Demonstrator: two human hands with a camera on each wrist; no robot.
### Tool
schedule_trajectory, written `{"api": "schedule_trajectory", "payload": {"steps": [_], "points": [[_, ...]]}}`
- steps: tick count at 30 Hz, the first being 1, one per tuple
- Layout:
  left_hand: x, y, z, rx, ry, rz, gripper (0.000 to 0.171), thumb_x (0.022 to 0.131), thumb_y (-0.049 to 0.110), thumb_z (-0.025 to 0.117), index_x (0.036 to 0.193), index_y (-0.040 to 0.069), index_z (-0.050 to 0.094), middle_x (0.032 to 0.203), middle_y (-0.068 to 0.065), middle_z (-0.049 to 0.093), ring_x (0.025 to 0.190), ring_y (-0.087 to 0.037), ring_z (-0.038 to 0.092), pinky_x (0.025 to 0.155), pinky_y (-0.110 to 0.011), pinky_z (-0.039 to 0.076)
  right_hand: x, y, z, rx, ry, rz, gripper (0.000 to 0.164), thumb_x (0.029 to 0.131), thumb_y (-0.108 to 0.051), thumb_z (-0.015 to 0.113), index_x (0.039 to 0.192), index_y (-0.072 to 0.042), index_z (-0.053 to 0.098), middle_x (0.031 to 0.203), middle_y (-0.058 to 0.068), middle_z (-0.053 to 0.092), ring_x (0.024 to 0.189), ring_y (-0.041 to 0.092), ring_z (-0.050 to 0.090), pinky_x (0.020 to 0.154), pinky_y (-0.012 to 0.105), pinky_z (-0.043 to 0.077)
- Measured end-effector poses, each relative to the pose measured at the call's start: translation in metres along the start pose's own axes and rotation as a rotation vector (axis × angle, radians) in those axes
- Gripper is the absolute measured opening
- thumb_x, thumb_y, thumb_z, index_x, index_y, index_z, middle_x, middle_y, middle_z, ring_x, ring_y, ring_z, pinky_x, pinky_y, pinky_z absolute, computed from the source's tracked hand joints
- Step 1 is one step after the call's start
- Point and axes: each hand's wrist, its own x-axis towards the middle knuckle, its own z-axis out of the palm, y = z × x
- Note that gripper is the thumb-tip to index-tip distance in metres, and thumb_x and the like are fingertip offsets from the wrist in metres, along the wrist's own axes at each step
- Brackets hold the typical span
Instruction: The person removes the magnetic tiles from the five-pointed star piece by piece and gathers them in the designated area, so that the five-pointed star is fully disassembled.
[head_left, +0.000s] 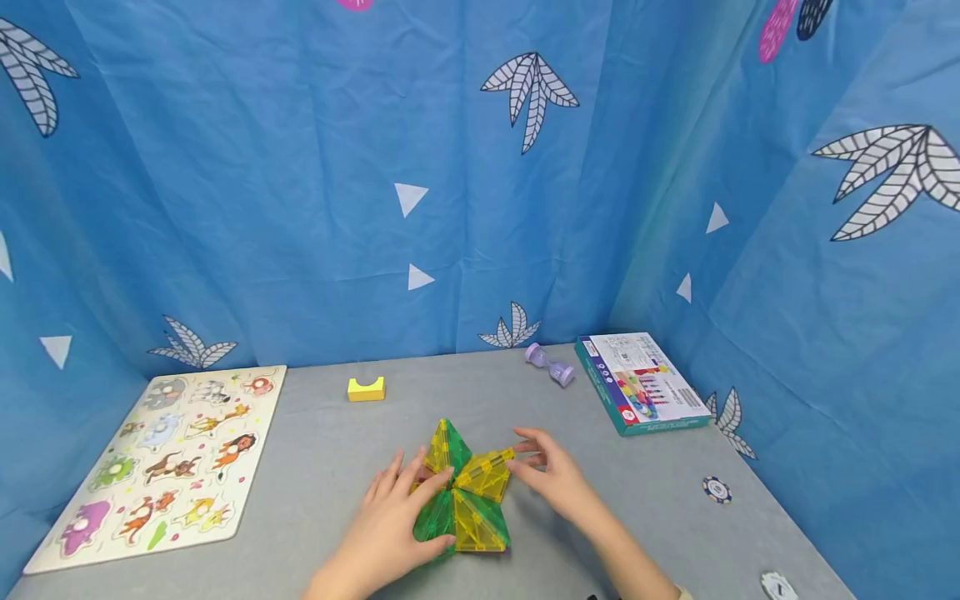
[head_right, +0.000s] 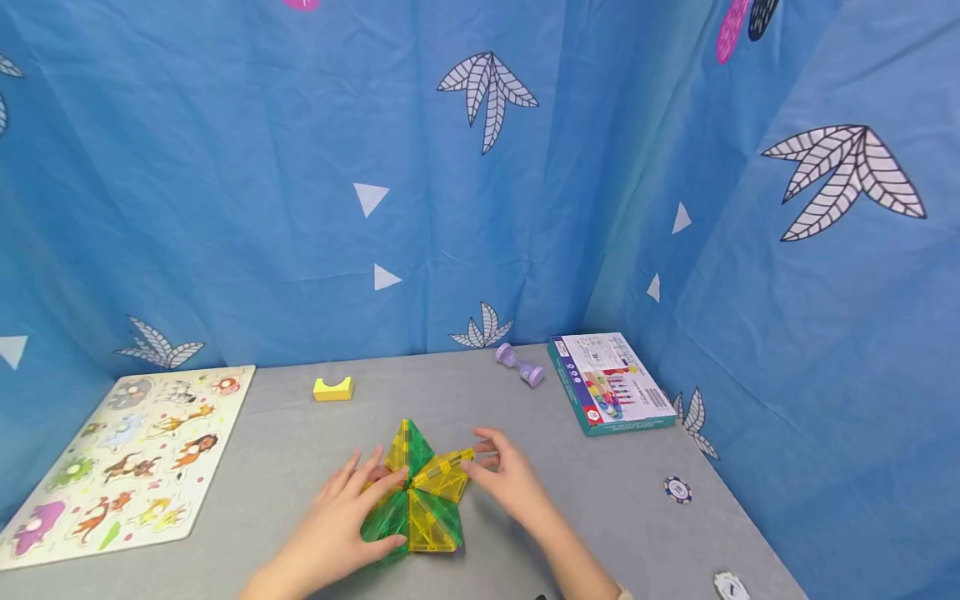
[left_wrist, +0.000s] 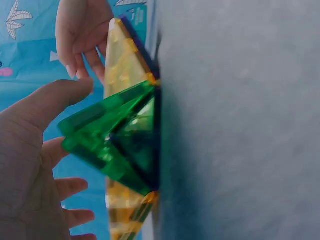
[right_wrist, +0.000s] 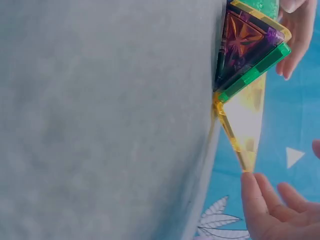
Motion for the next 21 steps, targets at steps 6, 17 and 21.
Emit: {"api": "schedule_trajectory", "payload": {"steps": [6, 17, 21], "points": [[0.002, -0.001, 0.009, -0.003, -0.023, 0.017, 0.068, 0.076, 0.057, 0.067, 0.136, 0.033, 0.047, 0.149, -0.011, 0.029, 0.134, -0.044, 0.022, 0.096, -0.067, 0.027, 0.006, 0.007, -0.003, 0.187, -0.057, 0.141, 0.059, 0.091, -0.024, 0.06, 0.138, 0.001, 0.036, 0.118, 0.018, 0.055, 0.099, 0.032, 0.058, 0.079, 0.041, 0.051], [0.003, -0.002, 0.013, -0.02, -0.003, 0.01, 0.052, 0.08, 0.05, 0.067, 0.126, 0.027, 0.055, 0.145, -0.009, 0.038, 0.133, -0.04, 0.028, 0.099, -0.063, 0.026, 0.014, 0.019, -0.01, 0.284, -0.187, 0.292, 0.051, 0.091, -0.022, 0.057, 0.128, 0.008, 0.04, 0.105, 0.017, 0.062, 0.088, 0.027, 0.064, 0.077, 0.038, 0.053], [0.002, -0.002, 0.014, -0.017, 0.001, 0.016, 0.052, 0.08, 0.048, 0.067, 0.125, 0.026, 0.056, 0.142, -0.009, 0.042, 0.133, -0.04, 0.029, 0.1, -0.062, 0.026, 0.017, 0.022, -0.008, 0.343, -0.246, 0.373, 0.041, 0.09, -0.024, 0.059, 0.118, 0.006, 0.05, 0.098, 0.014, 0.064, 0.084, 0.023, 0.065, 0.074, 0.035, 0.054]]}}
